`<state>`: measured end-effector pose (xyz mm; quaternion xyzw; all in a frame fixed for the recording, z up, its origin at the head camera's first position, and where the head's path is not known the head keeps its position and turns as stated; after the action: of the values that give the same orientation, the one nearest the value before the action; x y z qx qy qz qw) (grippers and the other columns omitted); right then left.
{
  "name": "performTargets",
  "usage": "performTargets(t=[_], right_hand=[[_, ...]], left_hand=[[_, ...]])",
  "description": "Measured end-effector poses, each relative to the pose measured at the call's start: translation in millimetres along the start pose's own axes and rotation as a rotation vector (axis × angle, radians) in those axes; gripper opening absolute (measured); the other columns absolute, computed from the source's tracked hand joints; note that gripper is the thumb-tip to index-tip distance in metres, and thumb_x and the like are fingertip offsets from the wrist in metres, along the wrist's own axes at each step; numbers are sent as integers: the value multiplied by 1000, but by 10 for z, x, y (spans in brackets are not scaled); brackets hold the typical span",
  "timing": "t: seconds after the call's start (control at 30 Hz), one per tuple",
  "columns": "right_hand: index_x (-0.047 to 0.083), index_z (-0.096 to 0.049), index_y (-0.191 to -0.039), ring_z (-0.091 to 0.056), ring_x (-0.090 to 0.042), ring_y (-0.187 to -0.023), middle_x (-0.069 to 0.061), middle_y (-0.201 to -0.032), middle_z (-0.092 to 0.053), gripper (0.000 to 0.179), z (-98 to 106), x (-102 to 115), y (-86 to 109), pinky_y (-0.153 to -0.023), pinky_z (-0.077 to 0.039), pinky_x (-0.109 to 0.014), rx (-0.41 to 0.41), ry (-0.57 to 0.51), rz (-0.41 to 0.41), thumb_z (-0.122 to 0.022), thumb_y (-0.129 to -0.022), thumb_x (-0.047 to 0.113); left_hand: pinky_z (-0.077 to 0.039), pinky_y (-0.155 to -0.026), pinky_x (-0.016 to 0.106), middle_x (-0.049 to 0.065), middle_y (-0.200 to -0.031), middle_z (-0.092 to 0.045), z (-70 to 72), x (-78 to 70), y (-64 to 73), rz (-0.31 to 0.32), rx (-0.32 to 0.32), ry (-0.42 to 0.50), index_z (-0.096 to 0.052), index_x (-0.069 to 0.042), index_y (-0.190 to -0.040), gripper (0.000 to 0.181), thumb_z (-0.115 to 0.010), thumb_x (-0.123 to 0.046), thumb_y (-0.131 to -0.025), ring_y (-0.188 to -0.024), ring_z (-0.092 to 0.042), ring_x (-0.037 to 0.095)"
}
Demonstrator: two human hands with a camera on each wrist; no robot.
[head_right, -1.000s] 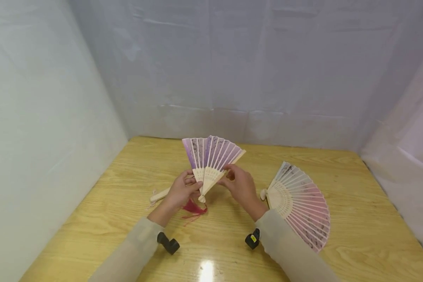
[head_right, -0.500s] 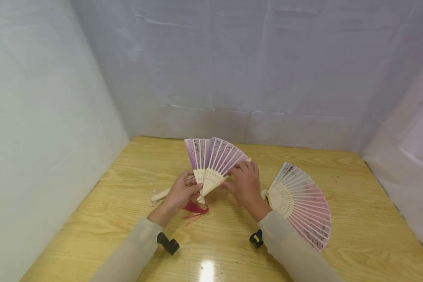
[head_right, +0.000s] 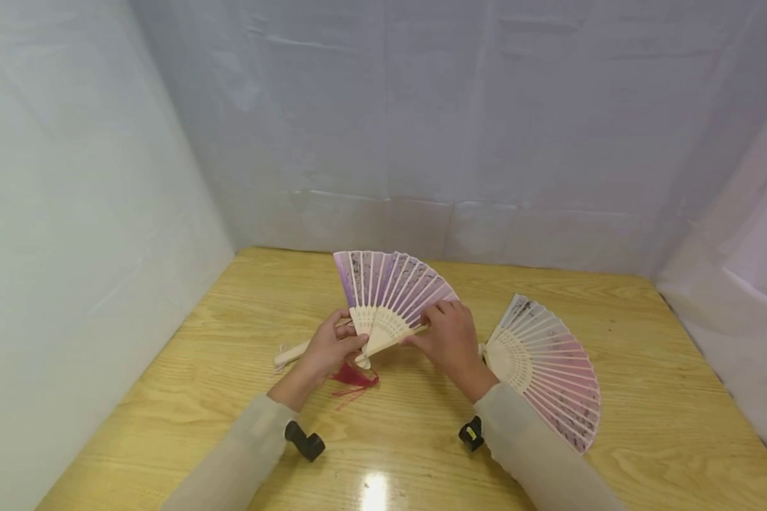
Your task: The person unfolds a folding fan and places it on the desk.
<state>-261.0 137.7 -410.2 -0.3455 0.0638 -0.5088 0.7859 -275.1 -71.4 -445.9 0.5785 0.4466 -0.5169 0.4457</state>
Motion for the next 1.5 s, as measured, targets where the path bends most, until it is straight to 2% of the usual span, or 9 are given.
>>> performTargets(t=[0.43,0.57,0.87,1.13,1.5], right_hand=[[13,-55,-64,-44,-17,-63,3,-64,-50,51,-36,-33,22,-62,-39,-35,122,64,-65,-89,-58,51],[14,-55,-63,-43,-16,-60,3,-63,-49,51,-41,-35,30,-57,-38,-32,143,61,-83,-89,-59,51],[15,-50,-58,-41,-15,-55,4,-57,-45,53,-43,-35,37,-49,-34,-28,193,36,-133,-87,-61,54],[15,-48,-55,-38,-13,-51,4,-54,-42,54,-34,-31,54,-44,-29,-27,239,-4,-189,-85,-65,54],[16,-51,-58,-39,-12,-49,5,-54,-45,52,-17,9,82,-43,-32,-27,260,29,-184,-82,-68,57]], left_hand=[[-51,-58,21,4,-77,-54,47,25,-30,-16,-61,-27,-42,6,-129,44,-61,10,-89,-63,-55,10],[-52,-59,23,3,-77,-57,63,31,-47,-6,-71,-12,-42,5,-127,42,-61,9,-90,-64,-58,11],[-51,-60,27,2,-76,-57,105,40,-68,17,-123,-67,-43,0,-126,40,-63,2,-92,-64,-57,11],[-56,-64,25,4,-78,-54,129,59,-77,-21,-186,-15,-38,2,-128,44,-62,4,-92,-65,-56,10],[-56,-65,27,4,-79,-50,159,45,-95,-4,-213,-14,-34,1,-132,48,-62,1,-93,-63,-53,10]])
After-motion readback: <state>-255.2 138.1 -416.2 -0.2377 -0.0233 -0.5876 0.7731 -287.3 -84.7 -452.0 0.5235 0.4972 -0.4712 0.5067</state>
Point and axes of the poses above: each hand's wrist, its own y-axis away from the middle knuckle, its own z-axis out of the back of the hand, x = y × z, the point moved 4 cm from there along -y, towards the middle knuckle
